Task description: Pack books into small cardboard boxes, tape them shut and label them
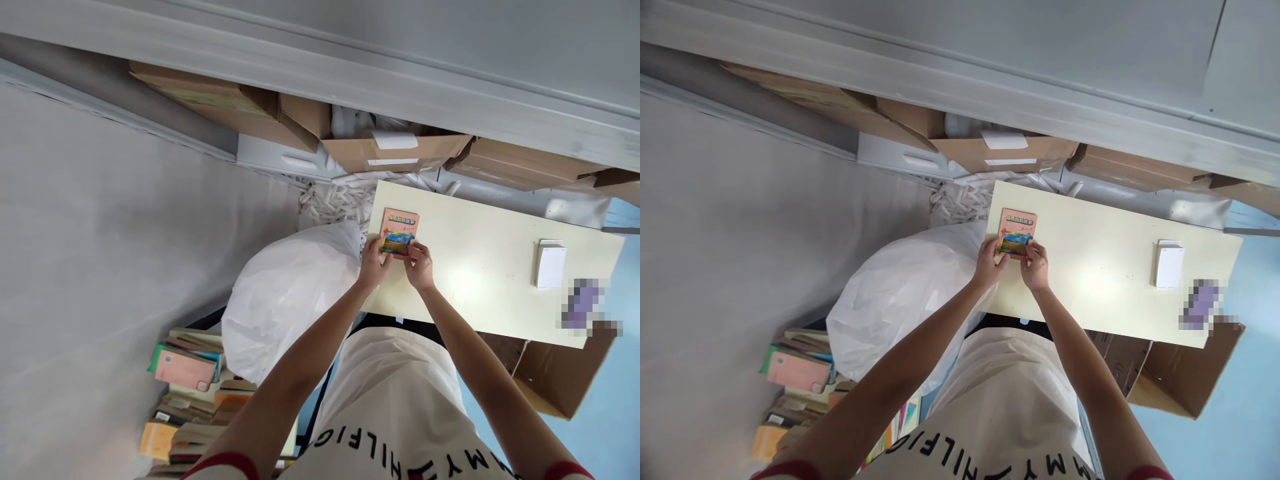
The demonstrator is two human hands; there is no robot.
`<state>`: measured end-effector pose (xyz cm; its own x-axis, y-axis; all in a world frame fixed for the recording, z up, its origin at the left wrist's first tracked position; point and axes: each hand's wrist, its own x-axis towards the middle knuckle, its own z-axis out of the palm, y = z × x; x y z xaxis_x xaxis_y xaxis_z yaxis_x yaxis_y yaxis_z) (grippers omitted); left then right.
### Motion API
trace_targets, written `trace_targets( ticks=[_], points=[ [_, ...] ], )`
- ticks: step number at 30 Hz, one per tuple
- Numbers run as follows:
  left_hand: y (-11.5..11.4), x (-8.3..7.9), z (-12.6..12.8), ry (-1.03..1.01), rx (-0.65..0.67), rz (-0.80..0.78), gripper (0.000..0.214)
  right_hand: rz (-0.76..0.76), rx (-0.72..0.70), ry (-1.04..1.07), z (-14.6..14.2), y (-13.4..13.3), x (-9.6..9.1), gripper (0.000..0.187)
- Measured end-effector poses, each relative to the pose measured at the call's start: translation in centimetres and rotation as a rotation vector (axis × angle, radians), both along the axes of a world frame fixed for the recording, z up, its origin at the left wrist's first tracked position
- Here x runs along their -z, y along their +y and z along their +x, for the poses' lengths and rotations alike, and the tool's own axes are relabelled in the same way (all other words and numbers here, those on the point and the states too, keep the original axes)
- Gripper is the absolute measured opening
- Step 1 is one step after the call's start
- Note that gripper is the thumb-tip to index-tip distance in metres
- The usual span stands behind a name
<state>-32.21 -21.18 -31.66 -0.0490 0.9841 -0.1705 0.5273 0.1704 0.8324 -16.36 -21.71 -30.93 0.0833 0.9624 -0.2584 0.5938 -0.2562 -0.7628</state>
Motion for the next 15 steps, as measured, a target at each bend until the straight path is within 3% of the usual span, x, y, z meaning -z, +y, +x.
trace_targets(
  ticks=[7, 15],
  points=[
    [0.1, -0.1, 0.0, -0.057, -0.027, -0.085, 0.047, 0.003, -0.100, -0.107, 0.4, 0.1, -0.4, 0.033],
    [-0.2, 0.8, 0.1, -0.098, -0.037, -0.062, 0.045, 0.027, -0.192, -0.127, 1.0, -0.1, -0.2, 0.044]
  ],
)
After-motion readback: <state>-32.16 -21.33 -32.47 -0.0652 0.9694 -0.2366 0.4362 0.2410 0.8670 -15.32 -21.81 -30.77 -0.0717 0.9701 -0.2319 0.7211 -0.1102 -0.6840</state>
